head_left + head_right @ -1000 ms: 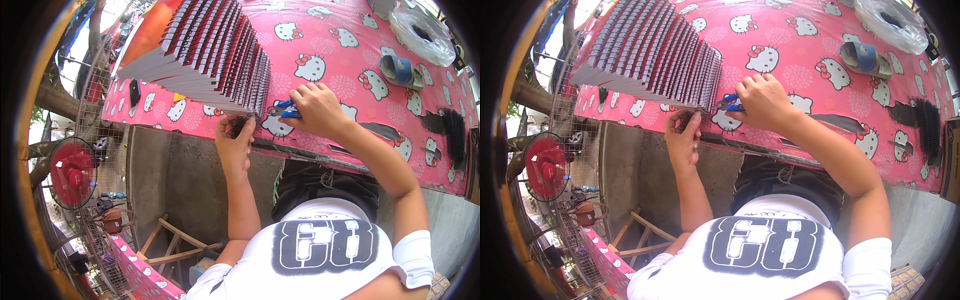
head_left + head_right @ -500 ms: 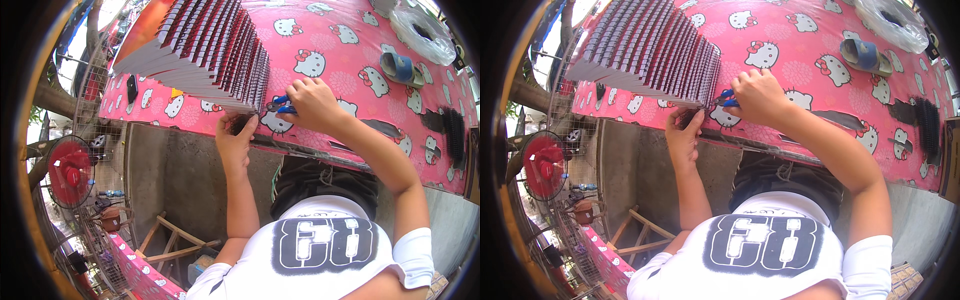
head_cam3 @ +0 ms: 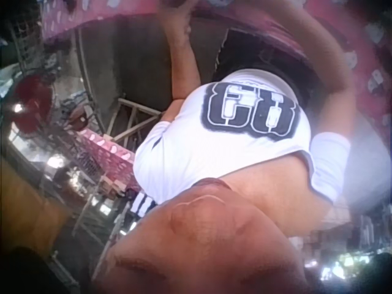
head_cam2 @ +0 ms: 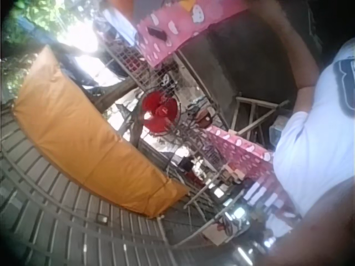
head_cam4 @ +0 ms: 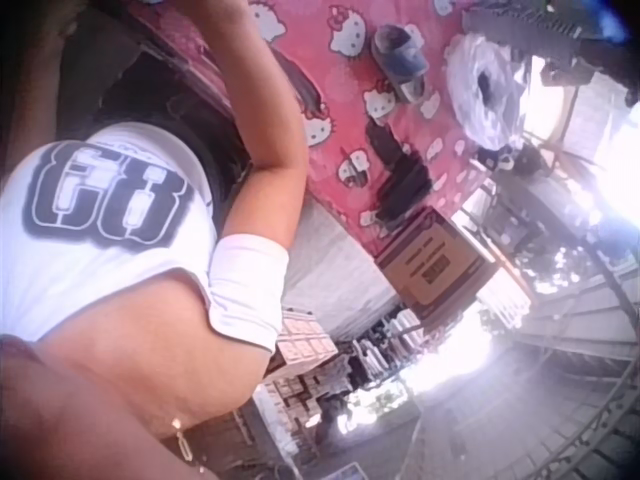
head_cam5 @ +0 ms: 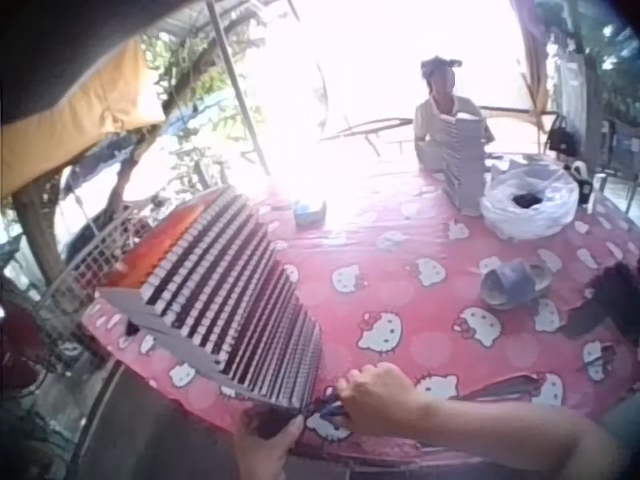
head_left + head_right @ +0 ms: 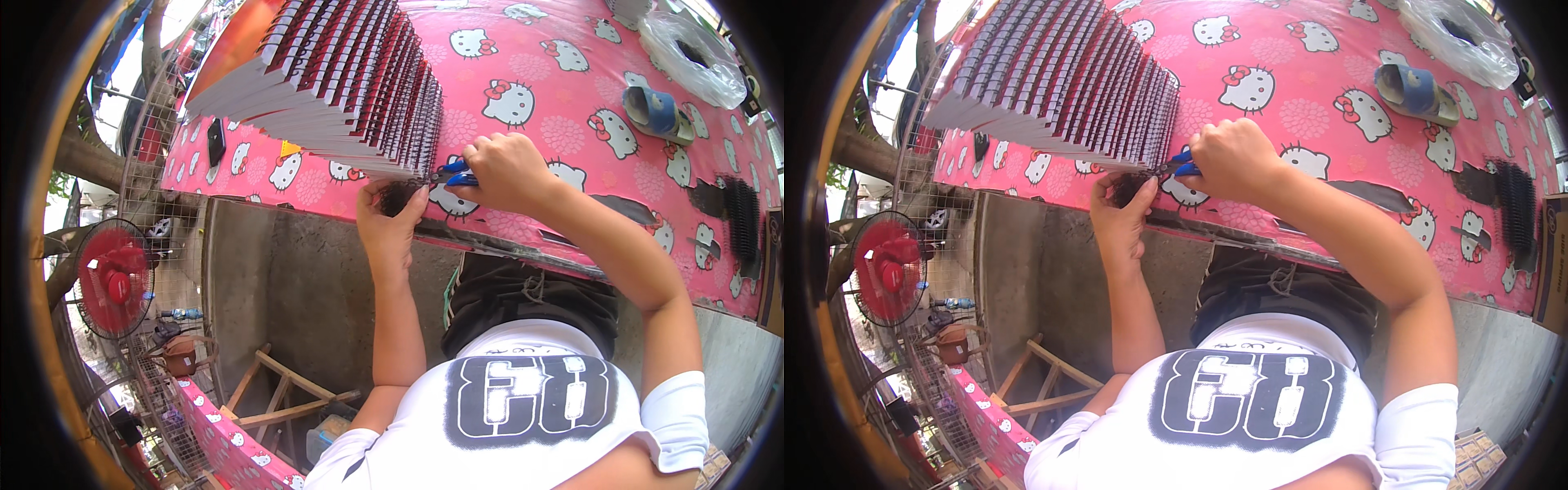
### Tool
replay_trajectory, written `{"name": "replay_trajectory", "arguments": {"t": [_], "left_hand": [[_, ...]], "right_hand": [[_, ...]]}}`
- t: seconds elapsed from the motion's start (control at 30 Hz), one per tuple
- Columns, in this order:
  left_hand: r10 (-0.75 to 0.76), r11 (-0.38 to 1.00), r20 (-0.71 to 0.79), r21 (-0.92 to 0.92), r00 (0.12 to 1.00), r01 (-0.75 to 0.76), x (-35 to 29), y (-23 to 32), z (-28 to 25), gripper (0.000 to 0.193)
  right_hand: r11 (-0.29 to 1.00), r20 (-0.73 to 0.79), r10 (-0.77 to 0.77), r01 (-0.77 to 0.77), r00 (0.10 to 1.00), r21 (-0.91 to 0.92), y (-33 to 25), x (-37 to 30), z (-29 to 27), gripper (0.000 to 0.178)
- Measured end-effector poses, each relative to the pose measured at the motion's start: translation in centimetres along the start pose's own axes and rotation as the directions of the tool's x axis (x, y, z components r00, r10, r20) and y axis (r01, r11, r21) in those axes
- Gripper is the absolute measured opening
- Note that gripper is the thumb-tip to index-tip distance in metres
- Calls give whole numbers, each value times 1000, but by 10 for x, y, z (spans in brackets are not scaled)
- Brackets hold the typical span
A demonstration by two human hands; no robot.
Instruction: The person trims the ends of metal coil bindings on a stack of notebooks using pliers.
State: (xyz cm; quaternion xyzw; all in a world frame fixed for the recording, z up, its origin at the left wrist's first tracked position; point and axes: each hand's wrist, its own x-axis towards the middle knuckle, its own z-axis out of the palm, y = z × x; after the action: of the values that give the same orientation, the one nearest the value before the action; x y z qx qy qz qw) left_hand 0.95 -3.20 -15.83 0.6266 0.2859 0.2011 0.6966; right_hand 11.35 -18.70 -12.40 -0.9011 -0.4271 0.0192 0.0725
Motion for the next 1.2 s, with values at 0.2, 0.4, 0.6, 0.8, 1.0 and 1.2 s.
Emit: {"name": "replay_trajectory", "arguments": {"t": [0.2, 0.4, 0.6, 0.8, 1.0, 1.2], "left_hand": [[-16, 999, -15, 52, 1000, 17, 3, 2, -6, 44], [-3, 994, 3, 106, 1000, 3, -1, 2, -1, 46], [159, 971, 37, 176, 987, -163, 6, -16, -8, 51], [107, 972, 40, 204, 993, -113, 3, -12, -5, 45], [207, 951, 39, 227, 978, -211, 7, -19, -6, 45], [128, 965, 6, 231, 992, -126, 6, -13, -4, 41]], "right_hand": [[999, 150, 41, -44, 988, 11, 6, 0, -12, 48], [973, -298, -169, 111, 939, -200, 18, -5, 19, 50], [997, 19, -30, 31, 999, -65, 4, 0, 5, 48], [977, -207, -151, 114, 967, -178, 10, -3, 13, 46], [981, -180, -145, 118, 973, -153, 7, -2, 14, 45], [1000, 182, -4, 2, 983, 10, 6, 3, -2, 44]]}}
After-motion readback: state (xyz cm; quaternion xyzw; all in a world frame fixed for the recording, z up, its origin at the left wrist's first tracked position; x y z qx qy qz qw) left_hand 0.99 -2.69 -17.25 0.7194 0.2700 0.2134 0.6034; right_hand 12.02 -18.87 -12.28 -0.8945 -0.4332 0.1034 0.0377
